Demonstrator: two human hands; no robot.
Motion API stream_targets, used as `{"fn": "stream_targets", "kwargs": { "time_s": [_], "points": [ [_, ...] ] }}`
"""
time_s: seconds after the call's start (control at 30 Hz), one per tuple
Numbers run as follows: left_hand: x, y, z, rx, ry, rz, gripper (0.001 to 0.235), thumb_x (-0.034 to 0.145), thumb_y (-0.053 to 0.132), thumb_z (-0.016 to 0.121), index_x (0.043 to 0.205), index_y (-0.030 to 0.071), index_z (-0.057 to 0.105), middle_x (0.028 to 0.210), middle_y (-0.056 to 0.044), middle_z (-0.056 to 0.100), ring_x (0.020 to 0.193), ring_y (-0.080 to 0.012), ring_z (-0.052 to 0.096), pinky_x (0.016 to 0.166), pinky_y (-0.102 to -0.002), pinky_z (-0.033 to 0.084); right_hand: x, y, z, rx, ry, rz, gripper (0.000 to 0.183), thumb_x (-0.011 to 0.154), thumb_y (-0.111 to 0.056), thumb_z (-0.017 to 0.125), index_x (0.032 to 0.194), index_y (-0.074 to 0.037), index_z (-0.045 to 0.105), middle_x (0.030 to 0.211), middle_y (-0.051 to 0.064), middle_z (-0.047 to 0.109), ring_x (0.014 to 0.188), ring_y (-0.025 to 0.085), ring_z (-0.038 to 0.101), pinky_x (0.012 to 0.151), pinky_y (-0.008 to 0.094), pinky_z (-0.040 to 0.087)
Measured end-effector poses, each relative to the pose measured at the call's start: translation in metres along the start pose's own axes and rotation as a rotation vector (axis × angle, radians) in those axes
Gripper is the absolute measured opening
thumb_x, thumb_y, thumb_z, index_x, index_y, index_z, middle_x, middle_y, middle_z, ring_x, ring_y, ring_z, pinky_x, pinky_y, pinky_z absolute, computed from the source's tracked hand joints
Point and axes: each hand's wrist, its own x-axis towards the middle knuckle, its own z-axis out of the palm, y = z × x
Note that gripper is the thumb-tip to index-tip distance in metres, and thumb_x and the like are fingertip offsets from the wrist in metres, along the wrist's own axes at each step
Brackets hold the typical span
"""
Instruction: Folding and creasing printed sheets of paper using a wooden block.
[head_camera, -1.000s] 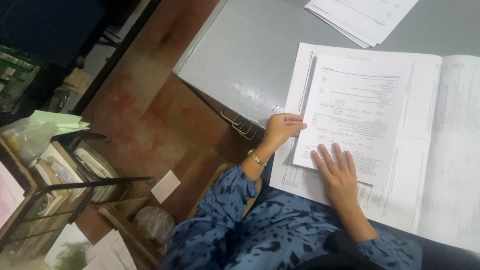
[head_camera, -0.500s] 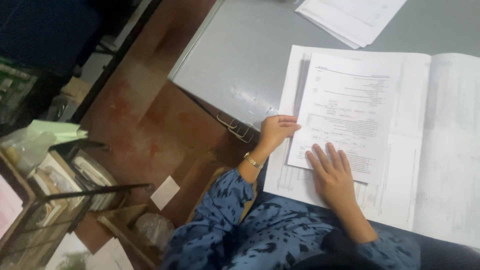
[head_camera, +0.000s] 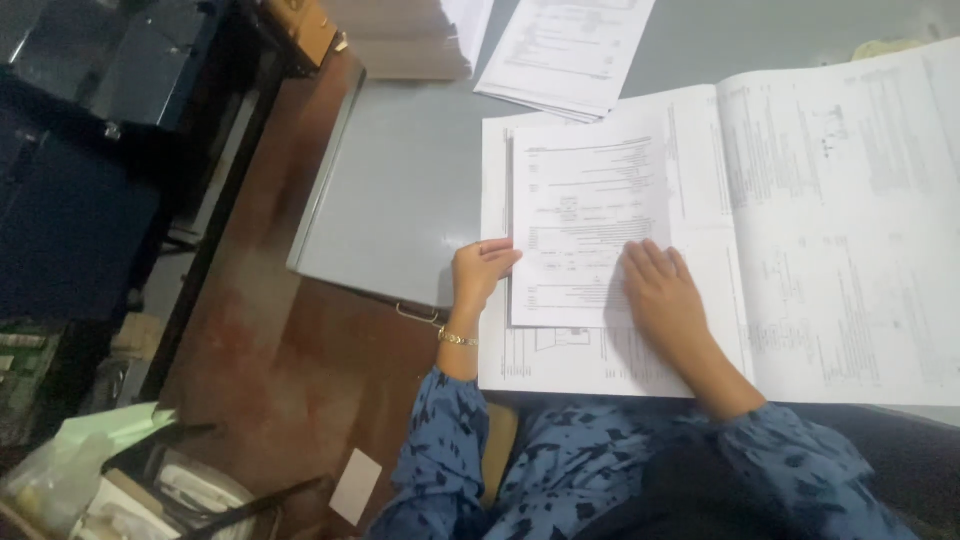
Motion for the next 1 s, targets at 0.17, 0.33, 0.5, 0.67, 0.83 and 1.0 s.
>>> {"fn": "stream_targets", "kwargs": {
  "time_s": [0.17,0.33,0.5,0.67,0.83,1.0],
  "points": [
    [-0.007,0.004,0.001,0.037,0.025,-0.030,0.042,0.075,0.007,0.087,0.115,0.002,0.075,0.103,-0.022,0.076,0.089,-0.0281,0.076,0.076,-0.029,0.066,-0.018,0.040,0.008,0.050,0.002,-0.007,0.042,0.094,-0.009,0.058,0.134,-0.004,0.067,0.144,0.015,0.065,0.140,0.030,0.057,0.115,0.046,0.044],
    [-0.005,0.003,0.000,0.084,0.011,0.010,0.038,0.078,0.009,0.086,0.115,0.005,0.075,0.102,-0.023,0.075,0.088,-0.0276,0.076,0.075,-0.029,0.066,-0.002,0.023,-0.037,0.114,0.032,-0.029,0.035,0.094,-0.010,0.066,0.127,-0.001,0.071,0.138,0.018,0.068,0.139,0.032,0.058,0.121,0.040,0.042],
    [0.016,-0.024,-0.004,-0.008,-0.030,0.004,0.042,0.080,0.008,0.085,0.119,0.000,0.072,0.107,-0.027,0.073,0.094,-0.0298,0.074,0.079,-0.031,0.064,0.006,-0.005,-0.061,0.282,0.100,0.034,0.047,0.088,-0.012,0.075,0.132,0.003,0.067,0.145,0.028,0.059,0.141,0.044,0.051,0.120,0.047,0.041],
    [-0.014,0.022,0.002,0.080,0.008,-0.114,0.037,0.073,0.014,0.082,0.109,0.004,0.077,0.096,-0.013,0.079,0.083,-0.0154,0.073,0.076,-0.022,0.063,0.012,-0.014,-0.103,0.630,-0.284,0.367,0.079,0.087,-0.031,0.071,0.153,-0.002,0.039,0.168,0.022,0.022,0.155,0.038,0.019,0.123,0.056,0.020],
    [-0.007,0.016,0.002,0.033,-0.012,-0.133,0.037,0.072,0.014,0.082,0.107,0.003,0.076,0.093,-0.013,0.078,0.082,-0.0161,0.073,0.077,-0.025,0.064,0.011,-0.017,-0.109,0.668,-0.418,0.406,0.082,0.085,-0.033,0.070,0.155,-0.008,0.036,0.171,0.015,0.017,0.158,0.032,0.009,0.124,0.056,0.014],
    [-0.005,0.010,0.001,-0.004,-0.034,-0.109,0.038,0.073,0.013,0.083,0.108,0.002,0.075,0.096,-0.014,0.077,0.085,-0.0165,0.073,0.078,-0.026,0.064,0.004,-0.009,-0.096,0.665,-0.375,0.338,0.076,0.084,-0.029,0.071,0.151,-0.005,0.044,0.170,0.017,0.021,0.159,0.033,0.010,0.124,0.056,0.015]
  ]
}}
